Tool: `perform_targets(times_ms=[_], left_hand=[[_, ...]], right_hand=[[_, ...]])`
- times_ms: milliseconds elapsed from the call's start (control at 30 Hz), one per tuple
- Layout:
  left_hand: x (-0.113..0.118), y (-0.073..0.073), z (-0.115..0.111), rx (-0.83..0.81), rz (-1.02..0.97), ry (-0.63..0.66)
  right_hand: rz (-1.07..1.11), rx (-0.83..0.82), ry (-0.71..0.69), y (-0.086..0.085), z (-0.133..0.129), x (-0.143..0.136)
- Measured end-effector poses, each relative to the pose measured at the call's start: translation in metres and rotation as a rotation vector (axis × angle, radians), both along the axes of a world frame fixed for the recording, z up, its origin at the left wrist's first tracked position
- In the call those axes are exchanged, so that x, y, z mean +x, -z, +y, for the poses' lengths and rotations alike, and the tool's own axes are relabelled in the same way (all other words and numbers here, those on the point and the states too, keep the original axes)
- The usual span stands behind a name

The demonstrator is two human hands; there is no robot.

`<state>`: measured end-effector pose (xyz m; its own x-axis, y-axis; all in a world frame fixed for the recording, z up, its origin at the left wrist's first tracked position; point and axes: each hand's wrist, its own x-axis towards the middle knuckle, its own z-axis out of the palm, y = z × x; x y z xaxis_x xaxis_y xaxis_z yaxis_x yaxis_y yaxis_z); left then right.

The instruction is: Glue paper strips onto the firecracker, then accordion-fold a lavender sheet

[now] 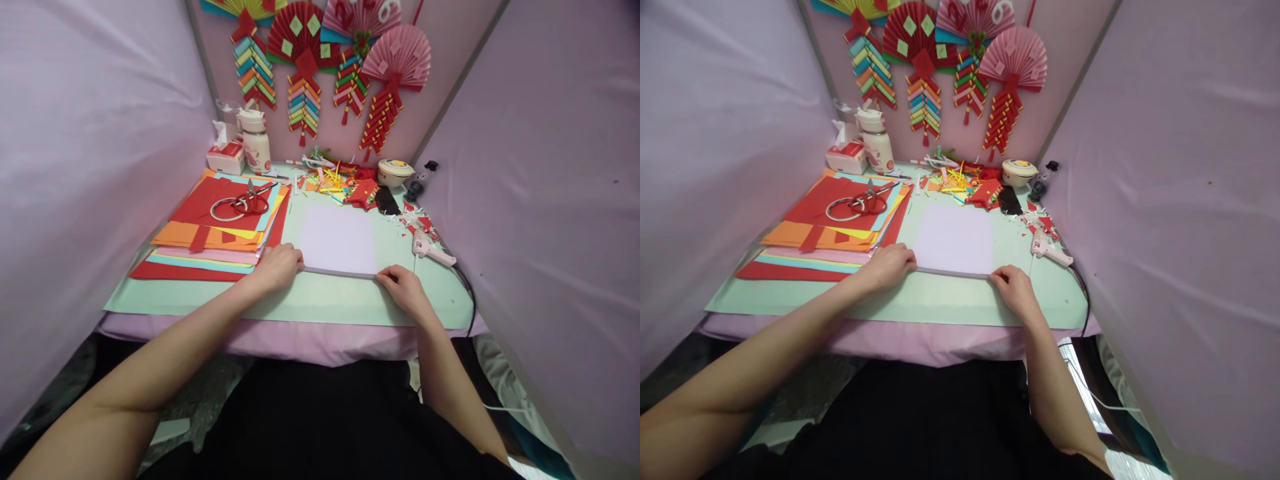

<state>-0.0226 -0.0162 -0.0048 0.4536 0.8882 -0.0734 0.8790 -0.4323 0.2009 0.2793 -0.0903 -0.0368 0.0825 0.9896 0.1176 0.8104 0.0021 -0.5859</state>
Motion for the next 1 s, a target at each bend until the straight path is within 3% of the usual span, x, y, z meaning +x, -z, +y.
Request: perform_targets(times_ms=[167, 333, 500, 733, 1000], left_hand=[[0.003, -0.007, 0.006, -0.080, 0.057, -0.009], [0.001, -0.005, 0.010, -0.075, 0.043, 0.013], [0.000, -0.004, 0.010, -0.075, 0.048, 0.015], [0.009, -0.014, 0.000, -0.132, -0.050, 0.071], [0.040, -0.007, 0.002, -0.133, -0.164, 0.184]], right_hand=[[-0.098, -0.079, -0.008, -0.010, 0.001, 0.001], [-0.284, 0.088, -0.086, -0.020, -0.006, -0.013], [-0.318, 0.166, -0.176, -0.018, 0.000, -0.042], [-0.206, 0.054, -0.181, -0.011, 0.018, -0.045], [-0.185, -0.057, -0.202, -0.017, 0.022, -0.042]])
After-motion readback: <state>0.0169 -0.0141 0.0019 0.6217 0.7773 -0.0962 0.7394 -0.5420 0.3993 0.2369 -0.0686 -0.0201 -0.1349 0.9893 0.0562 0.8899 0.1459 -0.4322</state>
